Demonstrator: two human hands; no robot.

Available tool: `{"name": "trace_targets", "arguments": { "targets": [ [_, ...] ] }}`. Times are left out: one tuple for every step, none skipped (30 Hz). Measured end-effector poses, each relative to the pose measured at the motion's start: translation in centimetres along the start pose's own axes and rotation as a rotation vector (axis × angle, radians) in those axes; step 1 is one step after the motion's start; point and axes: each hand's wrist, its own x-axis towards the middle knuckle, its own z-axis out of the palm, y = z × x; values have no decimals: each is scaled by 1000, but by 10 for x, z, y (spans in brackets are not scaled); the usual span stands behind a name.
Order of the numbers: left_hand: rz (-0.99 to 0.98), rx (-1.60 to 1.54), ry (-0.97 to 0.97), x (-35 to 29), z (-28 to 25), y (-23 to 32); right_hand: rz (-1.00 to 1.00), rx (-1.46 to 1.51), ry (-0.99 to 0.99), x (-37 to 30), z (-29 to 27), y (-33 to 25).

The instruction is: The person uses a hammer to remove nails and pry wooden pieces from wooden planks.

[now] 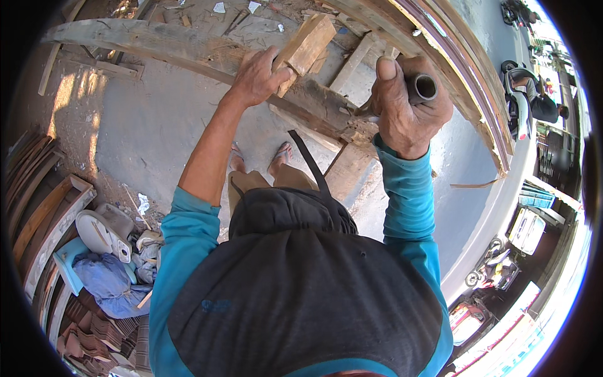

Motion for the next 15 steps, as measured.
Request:
{"name": "trace_targets", "arguments": {
  "targets": [
    [-6,-15,-17,0,-1,1,0,4,-12,7,0,4],
    [-12,-30,-36,-1,-1,0,35,42,-9,15,-1,11],
    [-24,-32,-29,-2,2,-3,71,83,-7,24,-1,19],
    [4,-13,16,-3,4,-2,10,46,-10,32,-4,26],
    [34,7,60,-4,5,-2,2,56,-9,39,-7,30],
    [27,7,62,-4,6,-2,64,147,-9,45,-5,35],
    [4,-10,53,-4,6,-2,127,239,-7,52,-5,40],
    [-17,-26,44,-3,5,-2,147,210,-40,58,-7,46],
    [-20,-20,41,-3,7,-5,151,216,-38,66,-4,47],
    [9,-17,67,-2,8,-7,248,288,-43,77,-3,44],
    [41,-13,93,-1,8,-9,343,362,-45,85,-3,45],
    [54,-8,85,-1,6,-5,426,295,-73,92,-7,54],
    [16,-5,41,-1,2,1,420,295,-52,100,-10,65],
    [-21,0,-3,2,-1,7,421,314,-70,106,-13,76],
    [-15,12,-2,1,-3,5,422,341,-100,109,-11,79]
  ]
}}
